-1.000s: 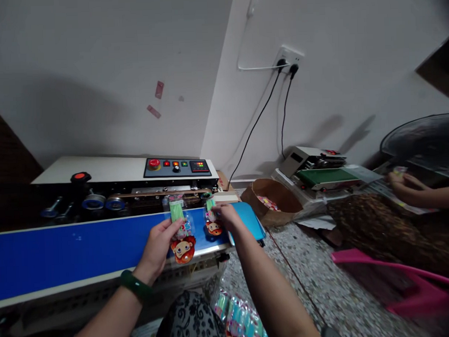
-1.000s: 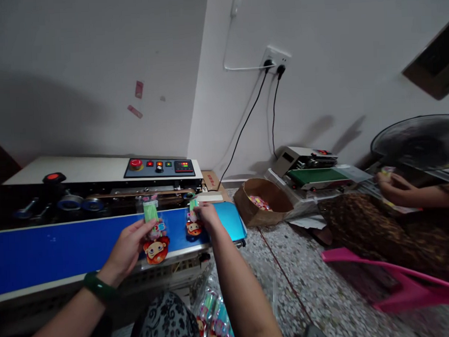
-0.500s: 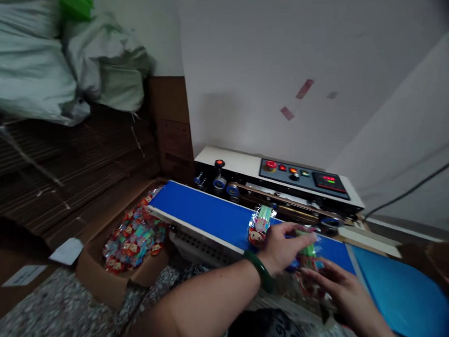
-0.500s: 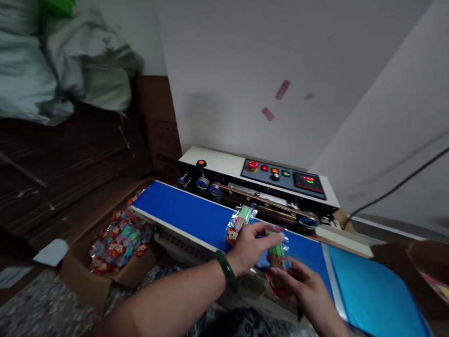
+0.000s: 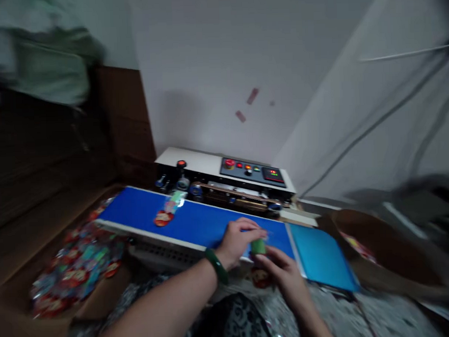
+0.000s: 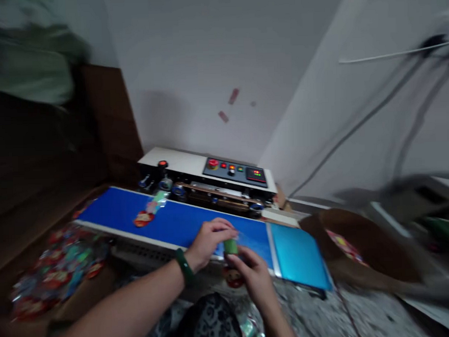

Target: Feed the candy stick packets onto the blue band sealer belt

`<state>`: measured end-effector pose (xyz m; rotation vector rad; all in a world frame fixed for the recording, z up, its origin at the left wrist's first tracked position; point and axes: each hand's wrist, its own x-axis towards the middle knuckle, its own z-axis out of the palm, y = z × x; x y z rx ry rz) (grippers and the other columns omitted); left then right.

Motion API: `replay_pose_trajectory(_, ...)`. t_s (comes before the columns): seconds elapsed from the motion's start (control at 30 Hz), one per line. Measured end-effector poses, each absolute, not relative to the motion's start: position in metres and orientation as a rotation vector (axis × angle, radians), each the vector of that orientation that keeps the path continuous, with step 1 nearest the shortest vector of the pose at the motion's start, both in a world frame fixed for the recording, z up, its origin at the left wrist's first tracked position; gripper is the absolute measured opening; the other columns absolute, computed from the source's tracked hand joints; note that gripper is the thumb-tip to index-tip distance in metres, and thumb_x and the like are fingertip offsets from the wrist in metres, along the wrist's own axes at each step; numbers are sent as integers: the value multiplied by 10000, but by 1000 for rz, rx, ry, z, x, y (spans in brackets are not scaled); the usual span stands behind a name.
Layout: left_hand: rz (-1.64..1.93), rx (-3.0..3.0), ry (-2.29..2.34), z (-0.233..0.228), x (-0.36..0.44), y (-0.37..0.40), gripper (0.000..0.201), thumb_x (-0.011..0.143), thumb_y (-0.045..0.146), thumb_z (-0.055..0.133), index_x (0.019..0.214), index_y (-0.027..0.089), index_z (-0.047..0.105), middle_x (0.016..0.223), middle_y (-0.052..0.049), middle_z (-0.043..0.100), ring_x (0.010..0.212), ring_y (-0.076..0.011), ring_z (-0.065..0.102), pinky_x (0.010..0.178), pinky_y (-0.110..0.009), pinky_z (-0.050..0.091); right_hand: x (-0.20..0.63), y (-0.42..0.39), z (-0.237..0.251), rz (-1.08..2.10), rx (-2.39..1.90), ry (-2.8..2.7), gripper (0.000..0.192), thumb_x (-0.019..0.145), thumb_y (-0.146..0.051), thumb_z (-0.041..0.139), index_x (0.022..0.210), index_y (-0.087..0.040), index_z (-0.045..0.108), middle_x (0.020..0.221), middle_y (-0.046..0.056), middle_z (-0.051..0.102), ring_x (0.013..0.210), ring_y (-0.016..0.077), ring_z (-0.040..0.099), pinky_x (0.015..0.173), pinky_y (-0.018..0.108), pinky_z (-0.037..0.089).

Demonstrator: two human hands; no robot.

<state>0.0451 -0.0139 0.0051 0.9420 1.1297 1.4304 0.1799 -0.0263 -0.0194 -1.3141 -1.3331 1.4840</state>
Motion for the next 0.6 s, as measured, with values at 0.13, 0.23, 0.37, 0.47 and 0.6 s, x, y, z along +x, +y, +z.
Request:
replay_pose_trajectory(0.13,1336,951,1061,5,45,-12,237,678,326,620,822,156,699,951,-100,646,922,-215,555,837,-313,393,194,-19,-22,1498,-1290,-1191,264,577,-349,709,753,-162,652,706,33,666,645,171,603,611,266,477)
replay_pose_trajectory(0.23,1296,951,1113,7,46,-12,364,686,382,608,982,176,654,1055,-92,630,991,-216,532,866,-310,370,220,4,-23,1365,-1347,-948,250,568,-336,706,725,-162,620,635,3,641,554,142,576,522,233,452)
replay_pose_trajectory(0.37,1236,887,1174,12,46,-15,342,698,422,579,907,171,679,931,-83,674,895,-204,565,769,-286,402,243,42,-21,1416,-1437,-861,144,579,-231,665,596,-147,549,468,-19,548,393,95,481,407,207,384)
replay_pose_trajectory(0.47,1238,870,1175,12,46,-16,328,687,437,584,853,176,694,868,-72,684,830,-189,571,702,-263,404,239,64,-21,1475,-1532,-920,81,586,-166,612,566,-134,540,482,23,566,400,110,500,416,226,399)
replay_pose_trajectory(0.6,1245,868,1161,15,47,-17,332,678,454,587,811,171,699,825,-69,686,771,-185,574,660,-263,408,225,81,-20,1460,-1597,-988,46,581,-138,594,566,-115,558,514,60,590,420,128,520,428,242,409)
